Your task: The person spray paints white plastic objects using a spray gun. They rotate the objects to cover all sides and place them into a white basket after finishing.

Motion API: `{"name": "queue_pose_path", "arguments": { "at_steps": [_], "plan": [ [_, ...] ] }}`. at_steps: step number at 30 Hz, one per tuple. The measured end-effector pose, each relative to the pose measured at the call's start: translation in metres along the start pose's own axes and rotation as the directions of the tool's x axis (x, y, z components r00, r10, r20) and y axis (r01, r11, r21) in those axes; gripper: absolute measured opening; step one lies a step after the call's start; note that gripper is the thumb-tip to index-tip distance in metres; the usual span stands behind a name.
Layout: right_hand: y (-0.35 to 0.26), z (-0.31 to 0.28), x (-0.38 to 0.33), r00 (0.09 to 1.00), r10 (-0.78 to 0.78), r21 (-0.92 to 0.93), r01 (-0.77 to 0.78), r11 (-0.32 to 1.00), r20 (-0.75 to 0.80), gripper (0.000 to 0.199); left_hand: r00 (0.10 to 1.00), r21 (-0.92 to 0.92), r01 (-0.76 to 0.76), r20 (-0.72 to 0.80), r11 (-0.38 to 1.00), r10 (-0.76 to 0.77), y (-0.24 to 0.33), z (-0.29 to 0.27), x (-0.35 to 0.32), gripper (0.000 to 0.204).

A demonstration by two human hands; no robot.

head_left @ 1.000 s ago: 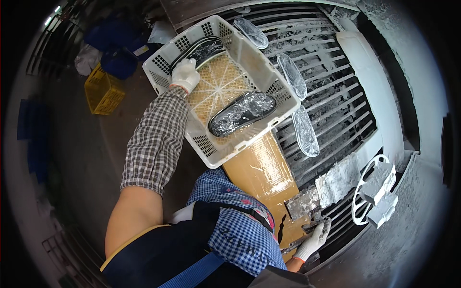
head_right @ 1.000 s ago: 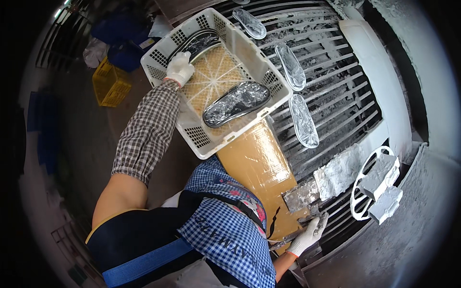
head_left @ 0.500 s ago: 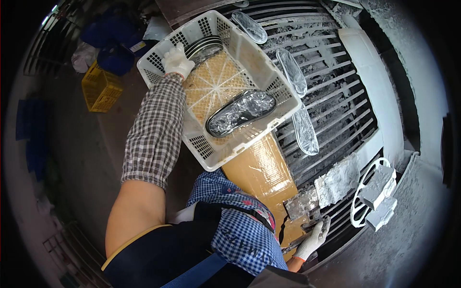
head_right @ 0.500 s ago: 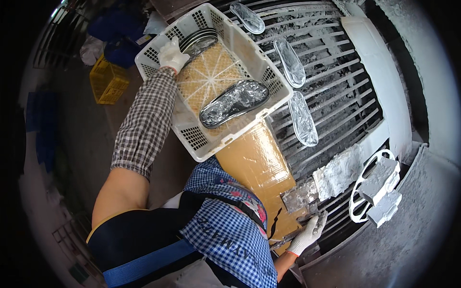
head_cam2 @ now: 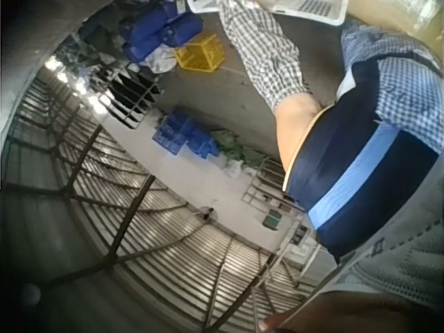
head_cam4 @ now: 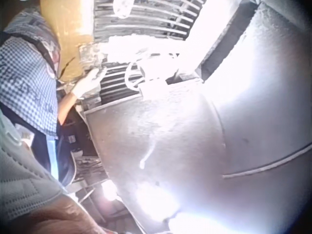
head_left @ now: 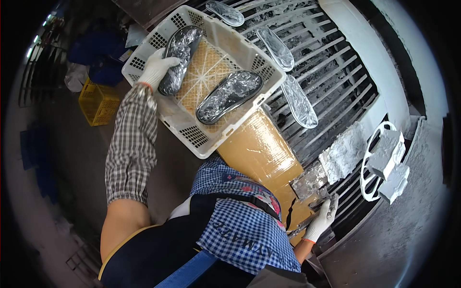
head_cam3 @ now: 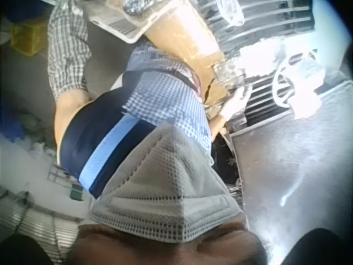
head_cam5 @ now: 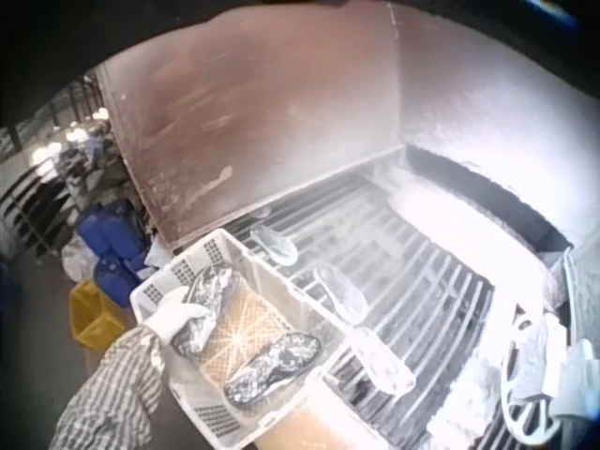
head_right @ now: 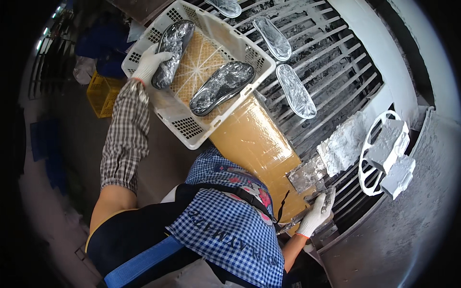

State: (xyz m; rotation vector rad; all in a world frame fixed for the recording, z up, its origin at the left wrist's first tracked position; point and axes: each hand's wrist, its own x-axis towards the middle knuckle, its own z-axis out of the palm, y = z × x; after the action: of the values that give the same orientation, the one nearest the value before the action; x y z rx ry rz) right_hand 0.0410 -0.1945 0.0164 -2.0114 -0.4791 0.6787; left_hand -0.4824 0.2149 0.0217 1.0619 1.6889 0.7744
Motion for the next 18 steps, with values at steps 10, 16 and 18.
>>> {"name": "queue_pose_path", "arguments": {
  "at_steps": [10,16,18],
  "plan": [
    [0.02,-0.003,0.003,0.998,-0.064,0.083,0.064,0.994,-0.005,0.054,0.87,-0.375,0.232,0.493,0.898,-0.019,0.021,0.085,-0.109,0.061],
    [0.026,-0.013,0.001,0.998,-0.053,0.104,0.054,0.993,-0.018,0.055,0.958,0.152,0.061,0.27,0.987,-0.101,-0.039,0.118,-0.049,0.042],
    [0.032,-0.016,-0.001,0.997,-0.074,0.079,0.076,0.994,-0.033,0.055,0.963,0.226,0.007,0.262,0.974,-0.067,-0.036,0.118,-0.051,0.044]
  ]
}}
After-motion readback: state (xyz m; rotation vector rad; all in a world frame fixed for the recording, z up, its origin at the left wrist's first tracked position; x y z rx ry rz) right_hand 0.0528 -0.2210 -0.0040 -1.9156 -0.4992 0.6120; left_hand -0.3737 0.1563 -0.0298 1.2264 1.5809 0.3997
